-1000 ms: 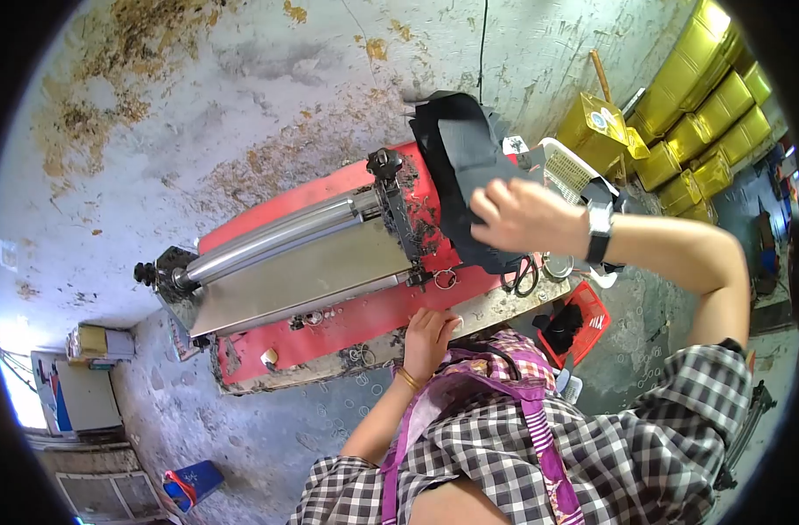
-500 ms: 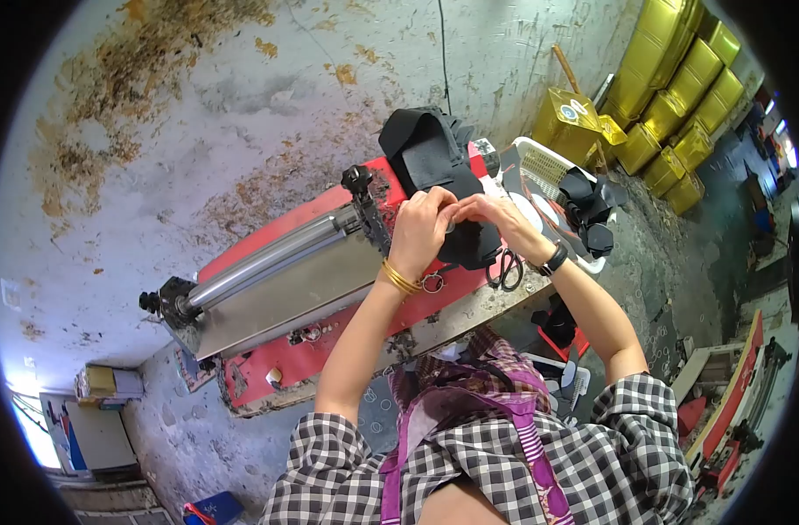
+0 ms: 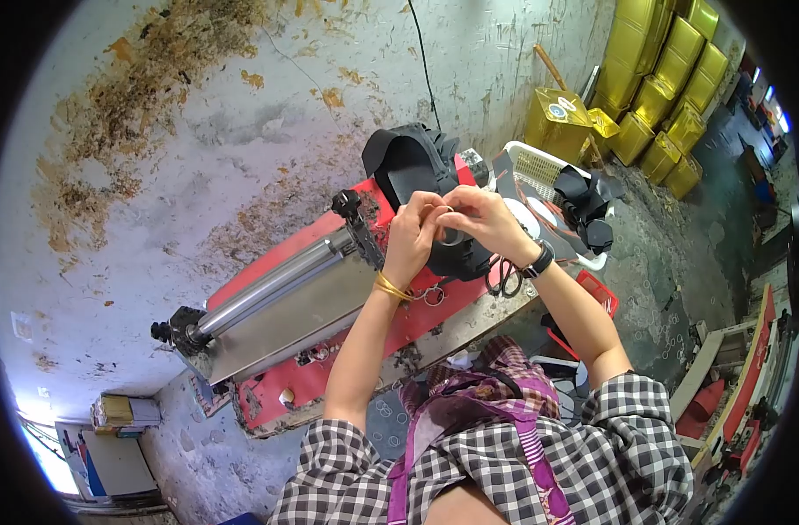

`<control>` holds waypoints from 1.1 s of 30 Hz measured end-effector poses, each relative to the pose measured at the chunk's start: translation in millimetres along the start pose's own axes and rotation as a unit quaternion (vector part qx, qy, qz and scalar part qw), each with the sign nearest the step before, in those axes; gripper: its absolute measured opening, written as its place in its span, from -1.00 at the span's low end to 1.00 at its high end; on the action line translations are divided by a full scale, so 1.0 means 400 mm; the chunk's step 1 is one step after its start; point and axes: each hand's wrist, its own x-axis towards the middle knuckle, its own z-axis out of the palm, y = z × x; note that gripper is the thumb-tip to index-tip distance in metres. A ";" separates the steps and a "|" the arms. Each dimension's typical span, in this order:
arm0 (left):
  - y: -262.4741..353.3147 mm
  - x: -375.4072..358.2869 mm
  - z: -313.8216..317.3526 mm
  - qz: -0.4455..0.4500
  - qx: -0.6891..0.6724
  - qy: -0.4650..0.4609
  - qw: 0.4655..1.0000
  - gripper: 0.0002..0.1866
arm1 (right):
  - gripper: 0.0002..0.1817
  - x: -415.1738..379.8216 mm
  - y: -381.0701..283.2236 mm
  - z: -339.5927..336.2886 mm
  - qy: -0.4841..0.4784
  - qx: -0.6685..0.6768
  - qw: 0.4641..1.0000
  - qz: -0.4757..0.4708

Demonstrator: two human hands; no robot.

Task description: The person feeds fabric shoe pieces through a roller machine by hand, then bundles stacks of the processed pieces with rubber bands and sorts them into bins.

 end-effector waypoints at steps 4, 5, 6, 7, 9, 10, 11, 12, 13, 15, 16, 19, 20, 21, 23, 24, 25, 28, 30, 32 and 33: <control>0.018 0.003 -0.049 -0.052 -0.048 -0.023 0.997 -0.82 | -0.78 -0.002 0.017 -0.003 -0.074 0.373 0.925 -0.024; 0.022 0.012 -0.061 -0.006 0.005 -0.022 1.000 -0.82 | -0.80 -0.010 0.006 -0.022 -0.139 0.447 0.884 0.009; 0.022 0.022 -0.066 0.041 0.057 -0.020 0.997 -0.82 | -0.80 -0.018 -0.011 -0.037 -0.202 0.515 0.832 0.043; 0.015 0.036 -0.056 0.048 0.082 -0.003 0.995 -0.84 | -0.64 -0.029 -0.037 -0.042 -0.194 0.489 0.840 0.130; -0.033 0.039 -0.017 0.122 0.152 -0.012 0.981 -0.85 | -0.55 -0.002 -0.019 -0.063 -0.139 0.474 0.867 0.062; -0.038 0.028 0.000 0.145 0.207 -0.004 0.968 -0.84 | -0.49 0.012 -0.010 -0.081 -0.108 0.466 0.878 0.029; -0.033 0.014 0.003 0.106 0.202 -0.018 0.973 -0.81 | -0.45 0.024 -0.012 -0.111 -0.055 0.460 0.886 0.015; -0.036 0.011 0.001 0.112 0.216 -0.032 0.969 -0.80 | -0.47 0.035 0.004 -0.146 -0.010 0.436 0.899 0.041; -0.043 0.004 -0.004 0.115 0.230 -0.046 0.965 -0.79 | -0.49 0.040 0.047 -0.182 0.000 0.367 0.927 0.082; -0.069 0.004 -0.017 0.190 0.296 -0.067 0.934 -0.80 | -0.44 0.026 0.133 -0.193 0.007 0.217 0.955 0.203; -0.073 -0.002 -0.024 0.207 0.328 -0.072 0.919 -0.81 | -0.36 0.015 0.168 -0.185 0.005 0.135 0.951 0.277; -0.056 -0.039 -0.023 0.230 0.397 -0.072 0.886 -0.82 | -0.26 -0.004 0.209 -0.112 -0.036 0.001 0.946 0.324; -0.060 -0.053 -0.016 0.221 0.396 -0.065 0.889 -0.82 | -0.27 0.002 0.234 -0.096 -0.055 -0.007 0.939 0.340; -0.063 -0.066 -0.009 0.211 0.396 -0.059 0.892 -0.81 | -0.27 0.010 0.210 -0.086 -0.069 -0.018 0.931 0.357; -0.065 -0.087 0.001 0.193 0.395 -0.052 0.897 -0.80 | -0.28 0.022 0.156 -0.060 -0.097 -0.038 0.915 0.390; -0.068 -0.098 0.007 0.188 0.391 -0.037 0.900 -0.80 | -0.27 0.026 0.145 -0.046 -0.103 -0.057 0.915 0.387; -0.071 -0.109 0.013 0.185 0.386 -0.021 0.903 -0.79 | -0.26 0.032 0.135 -0.034 -0.106 -0.078 0.915 0.382; -0.067 -0.127 0.027 0.169 0.370 0.014 0.913 -0.78 | -0.20 0.029 0.065 0.002 -0.056 0.012 0.931 0.361; -0.059 -0.136 0.034 0.149 0.354 0.042 0.923 -0.77 | -0.15 0.036 0.060 0.016 -0.058 0.071 0.913 0.398; -0.053 -0.134 0.038 0.138 0.336 0.044 0.931 -0.75 | -0.10 0.039 0.038 0.027 -0.066 0.134 0.896 0.418; -0.049 -0.135 0.040 0.130 0.332 0.049 0.933 -0.75 | -0.07 0.042 0.026 0.032 -0.072 0.166 0.887 0.426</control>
